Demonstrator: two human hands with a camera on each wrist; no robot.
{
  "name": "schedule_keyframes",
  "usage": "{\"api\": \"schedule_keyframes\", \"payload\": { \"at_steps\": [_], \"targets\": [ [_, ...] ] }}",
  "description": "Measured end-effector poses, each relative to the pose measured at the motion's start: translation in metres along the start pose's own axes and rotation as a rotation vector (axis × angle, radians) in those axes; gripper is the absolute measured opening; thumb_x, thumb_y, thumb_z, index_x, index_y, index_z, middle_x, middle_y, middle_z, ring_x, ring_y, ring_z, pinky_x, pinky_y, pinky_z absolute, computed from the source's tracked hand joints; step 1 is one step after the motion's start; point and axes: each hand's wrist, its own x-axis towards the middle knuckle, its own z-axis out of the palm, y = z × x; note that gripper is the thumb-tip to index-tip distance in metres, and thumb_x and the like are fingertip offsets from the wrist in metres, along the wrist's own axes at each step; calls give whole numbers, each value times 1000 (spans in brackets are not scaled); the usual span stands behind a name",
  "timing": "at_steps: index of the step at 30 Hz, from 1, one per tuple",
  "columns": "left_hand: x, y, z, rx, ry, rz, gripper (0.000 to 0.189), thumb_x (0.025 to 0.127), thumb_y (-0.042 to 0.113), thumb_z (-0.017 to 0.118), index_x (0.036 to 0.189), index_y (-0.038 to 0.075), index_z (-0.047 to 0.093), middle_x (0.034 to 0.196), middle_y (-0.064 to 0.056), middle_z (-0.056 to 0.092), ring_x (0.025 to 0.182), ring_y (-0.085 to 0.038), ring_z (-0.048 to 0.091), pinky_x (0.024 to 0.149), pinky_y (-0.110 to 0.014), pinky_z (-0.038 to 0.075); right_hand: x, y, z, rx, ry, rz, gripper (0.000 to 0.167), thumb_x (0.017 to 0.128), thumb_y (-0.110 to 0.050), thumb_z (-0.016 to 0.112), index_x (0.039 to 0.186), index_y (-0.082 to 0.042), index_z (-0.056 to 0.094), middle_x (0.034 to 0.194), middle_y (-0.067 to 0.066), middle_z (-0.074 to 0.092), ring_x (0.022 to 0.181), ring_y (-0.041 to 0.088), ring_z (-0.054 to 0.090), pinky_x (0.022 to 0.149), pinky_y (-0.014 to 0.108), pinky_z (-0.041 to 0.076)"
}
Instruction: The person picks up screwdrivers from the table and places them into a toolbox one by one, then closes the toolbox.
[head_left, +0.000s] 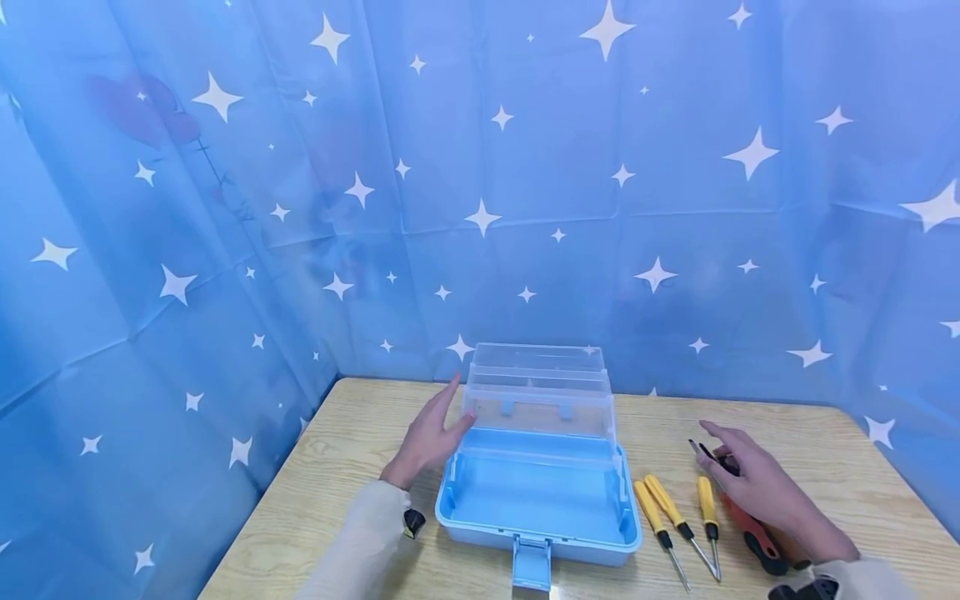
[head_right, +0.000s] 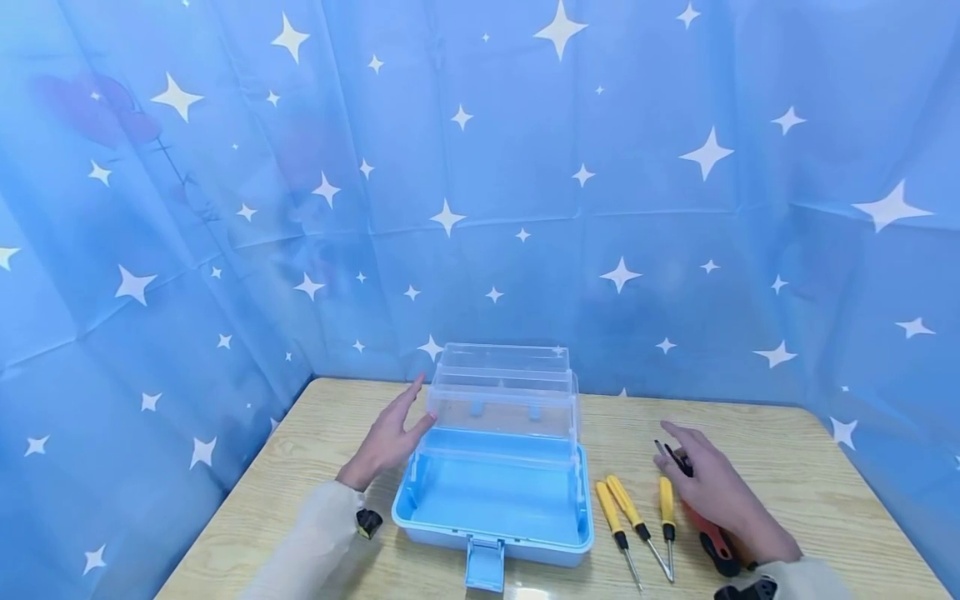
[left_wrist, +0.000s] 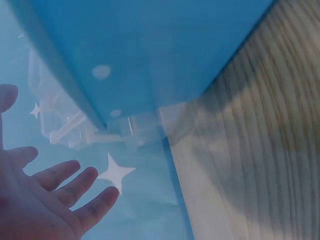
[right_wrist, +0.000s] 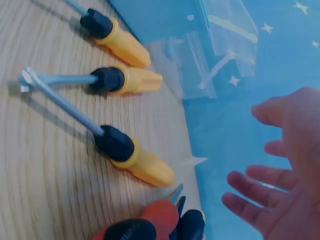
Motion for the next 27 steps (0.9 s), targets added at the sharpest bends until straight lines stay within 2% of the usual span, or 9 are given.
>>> {"api": "schedule_keyframes", "payload": {
  "at_steps": [3,6,12,18,22,27],
  "targets": [
    [0,1,3,0,-4,20,74,99,44,55,160,25,17,161,-7,32,145,-34,33,115,-58,31,2,-2,3,49,-33,13,63,102,-29,55,148,9,34,129,31,54,101,34,65,72,34,55],
    [-1,2,7,16,-7,46,75,99,48,53,160,25,16,161,-6,31,145,-33,34,115,-58,32,3,-4,6,63,-41,16,60,102,-26,56,147,9,36,130,30,55,102,33,65,72,27,55],
    [-1,5,14,18,-1,56,76,98,49,52,160,24,17,161,-6,31,145,-33,34,115,-57,32,3,-10,15,91,-55,33,54,101,-26,57,143,7,44,121,22,63,98,24,64,74,26,55],
    [-5,8,22,8,-26,22,77,98,51,52,160,25,15,162,-8,28,146,-34,32,115,-57,31,4,-15,23,144,-85,28,50,100,-22,59,139,7,49,116,13,67,96,17,66,77,24,55],
    [-5,8,26,-17,-15,17,76,99,48,53,160,26,14,163,-8,26,146,-33,31,116,-57,29,5,-16,27,182,-138,20,48,99,-17,60,138,8,49,112,11,68,96,18,66,76,25,55],
    [-6,7,31,-17,-2,28,78,98,53,51,160,29,11,163,-8,24,144,-36,34,113,-60,32,6,-16,31,227,-210,11,50,99,-20,59,137,10,48,107,7,67,92,10,63,73,24,54]
  ]
}}
